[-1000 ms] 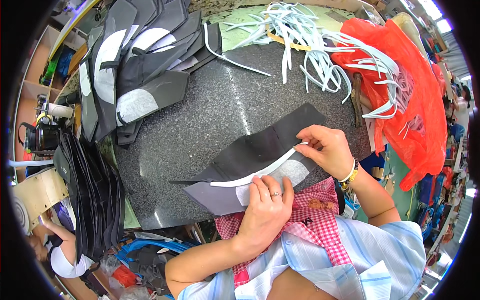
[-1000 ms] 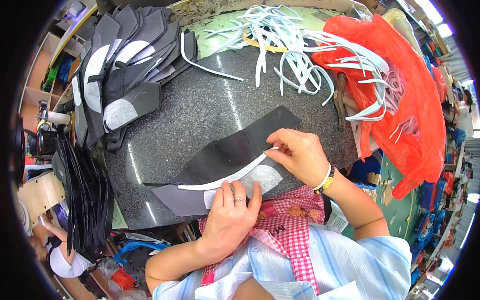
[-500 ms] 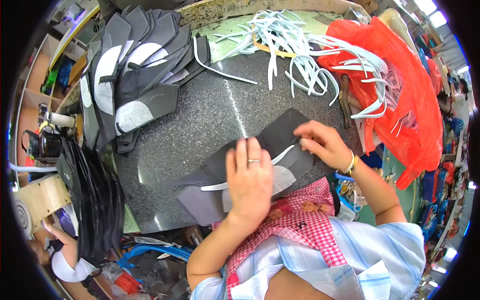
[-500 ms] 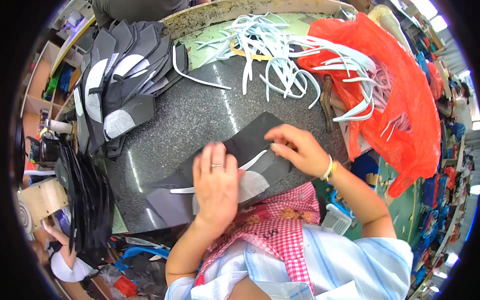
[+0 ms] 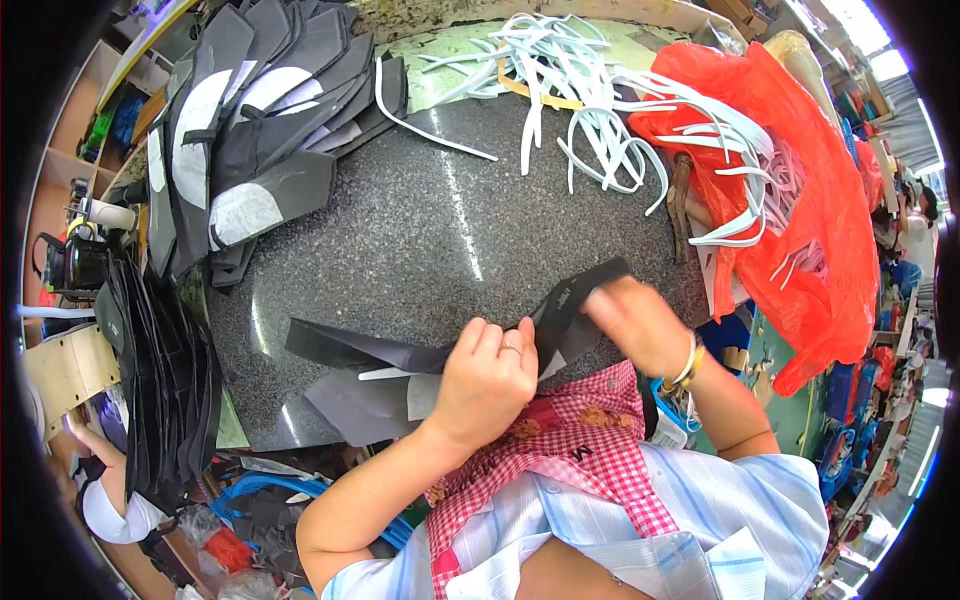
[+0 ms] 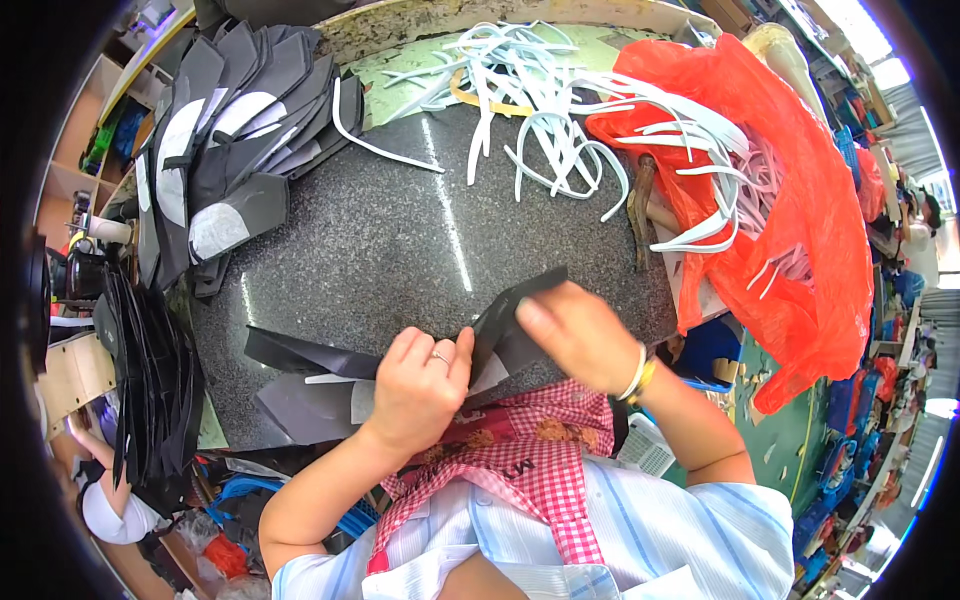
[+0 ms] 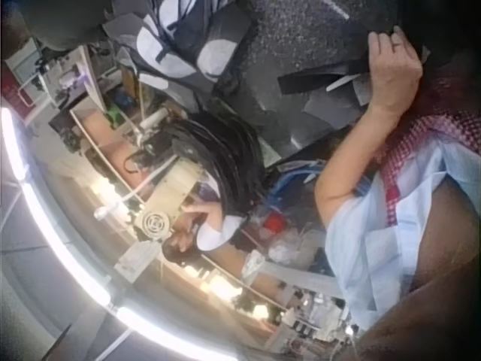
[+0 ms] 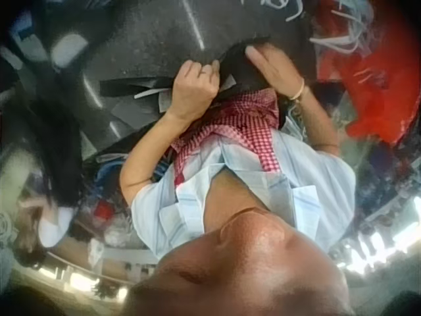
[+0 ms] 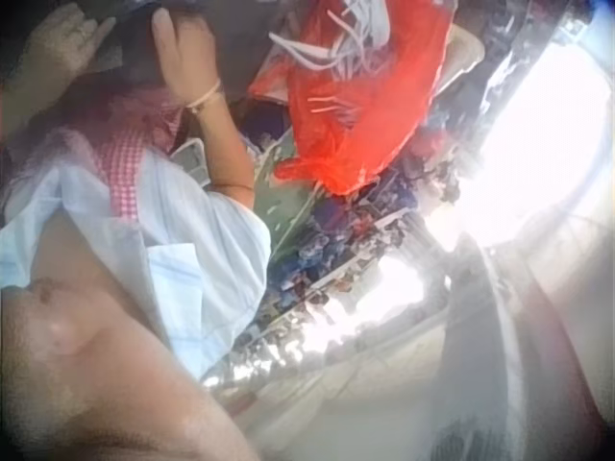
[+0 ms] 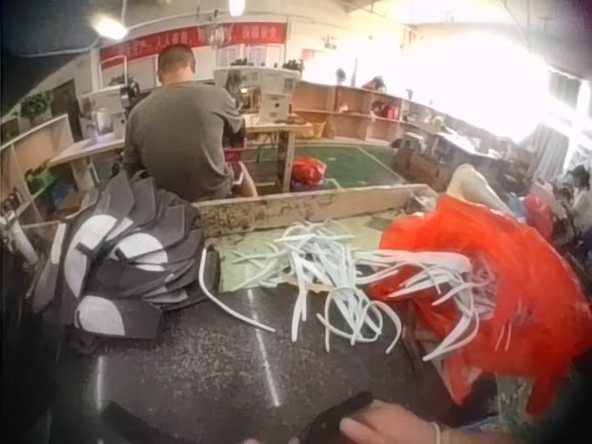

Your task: The person applies white reinforcement strips to the edges of black shoe components by hand, pressing them down firmly along the perimeter.

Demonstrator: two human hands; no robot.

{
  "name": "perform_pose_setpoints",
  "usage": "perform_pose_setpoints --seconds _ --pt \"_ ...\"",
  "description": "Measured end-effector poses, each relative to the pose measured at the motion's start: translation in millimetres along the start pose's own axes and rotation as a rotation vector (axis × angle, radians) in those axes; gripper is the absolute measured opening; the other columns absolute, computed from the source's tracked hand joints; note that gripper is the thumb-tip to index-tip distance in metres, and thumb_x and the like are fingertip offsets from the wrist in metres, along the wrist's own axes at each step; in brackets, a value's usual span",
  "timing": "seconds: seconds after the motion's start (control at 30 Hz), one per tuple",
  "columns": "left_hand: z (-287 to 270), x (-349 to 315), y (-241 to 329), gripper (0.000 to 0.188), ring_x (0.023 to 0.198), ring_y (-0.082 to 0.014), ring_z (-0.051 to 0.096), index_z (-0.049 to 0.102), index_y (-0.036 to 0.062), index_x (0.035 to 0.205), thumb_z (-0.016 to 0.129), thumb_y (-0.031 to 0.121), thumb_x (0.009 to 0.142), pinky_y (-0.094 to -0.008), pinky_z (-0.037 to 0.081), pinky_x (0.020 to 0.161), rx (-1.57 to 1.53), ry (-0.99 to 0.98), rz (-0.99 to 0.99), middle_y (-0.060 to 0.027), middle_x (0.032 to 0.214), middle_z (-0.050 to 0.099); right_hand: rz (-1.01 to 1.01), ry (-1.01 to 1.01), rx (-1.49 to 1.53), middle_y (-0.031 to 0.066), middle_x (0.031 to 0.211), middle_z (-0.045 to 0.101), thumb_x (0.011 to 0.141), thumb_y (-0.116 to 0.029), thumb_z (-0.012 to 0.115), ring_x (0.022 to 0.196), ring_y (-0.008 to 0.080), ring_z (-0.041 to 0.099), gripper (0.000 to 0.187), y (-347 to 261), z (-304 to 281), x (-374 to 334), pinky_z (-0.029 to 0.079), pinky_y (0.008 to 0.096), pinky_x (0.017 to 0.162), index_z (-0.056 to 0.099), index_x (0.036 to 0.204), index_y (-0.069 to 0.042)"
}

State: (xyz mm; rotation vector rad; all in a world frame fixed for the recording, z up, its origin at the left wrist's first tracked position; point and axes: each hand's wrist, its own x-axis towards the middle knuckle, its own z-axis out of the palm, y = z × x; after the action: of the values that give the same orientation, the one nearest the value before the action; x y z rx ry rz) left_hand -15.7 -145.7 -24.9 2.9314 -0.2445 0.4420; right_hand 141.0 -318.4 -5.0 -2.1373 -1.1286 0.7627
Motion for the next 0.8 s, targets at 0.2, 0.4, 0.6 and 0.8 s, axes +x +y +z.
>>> perform_pose_setpoints --seconds 0.2,0.4,0.6,0.8 --pt "8.8 -3.2 11.7 0.034 0.096 -0.0283 0.066 0.070 -0.0087 0.106 0.062 0.009 0.078 -0.0365 0.052 0.087 0.184 0.021 0.069 -0.0184 0.102 0.069 -0.038 0.145 0.306 0.0130 0.109 0.066 0.096 -0.015 0.059 0.093 0.0195 0.065 0.051 27.3 -9.5 20.6 0.052 0.0336 0.084 0.040 0.142 -0.002" --pt "4.4 -2.0 7.7 0.035 0.088 -0.0281 0.068 0.069 -0.0091 0.107 0.062 0.008 0.077 -0.0355 0.054 0.080 0.197 -0.020 0.085 -0.0223 0.100 0.070 -0.111 -0.140 -0.091 0.0139 0.118 0.061 0.084 0.003 0.058 0.098 0.0286 0.061 0.058 3.4 -20.5 18.4 0.049 0.0387 0.088 0.057 0.138 -0.018" --pt "2.6 0.8 6.3 0.033 0.087 -0.0282 0.068 0.070 -0.0084 0.106 0.063 0.008 0.078 -0.0345 0.053 0.078 0.167 -0.025 0.078 -0.0226 0.099 0.070 -0.472 0.065 -0.854 0.0107 0.111 0.058 0.083 -0.015 0.056 0.106 0.0257 0.059 0.052 11.3 -29.0 5.4 0.047 0.0380 0.085 0.061 0.133 -0.027" --pt "-3.4 2.1 8.1 0.030 0.090 -0.0277 0.066 0.070 -0.0073 0.103 0.063 0.009 0.079 -0.0351 0.052 0.081 0.157 -0.108 0.049 -0.0213 0.102 0.068 -0.420 -0.158 0.156 0.0192 0.122 0.051 0.068 -0.028 0.085 0.112 0.0342 0.053 0.093 -13.1 17.8 23.4 0.045 0.0411 0.096 0.041 0.146 -0.004"
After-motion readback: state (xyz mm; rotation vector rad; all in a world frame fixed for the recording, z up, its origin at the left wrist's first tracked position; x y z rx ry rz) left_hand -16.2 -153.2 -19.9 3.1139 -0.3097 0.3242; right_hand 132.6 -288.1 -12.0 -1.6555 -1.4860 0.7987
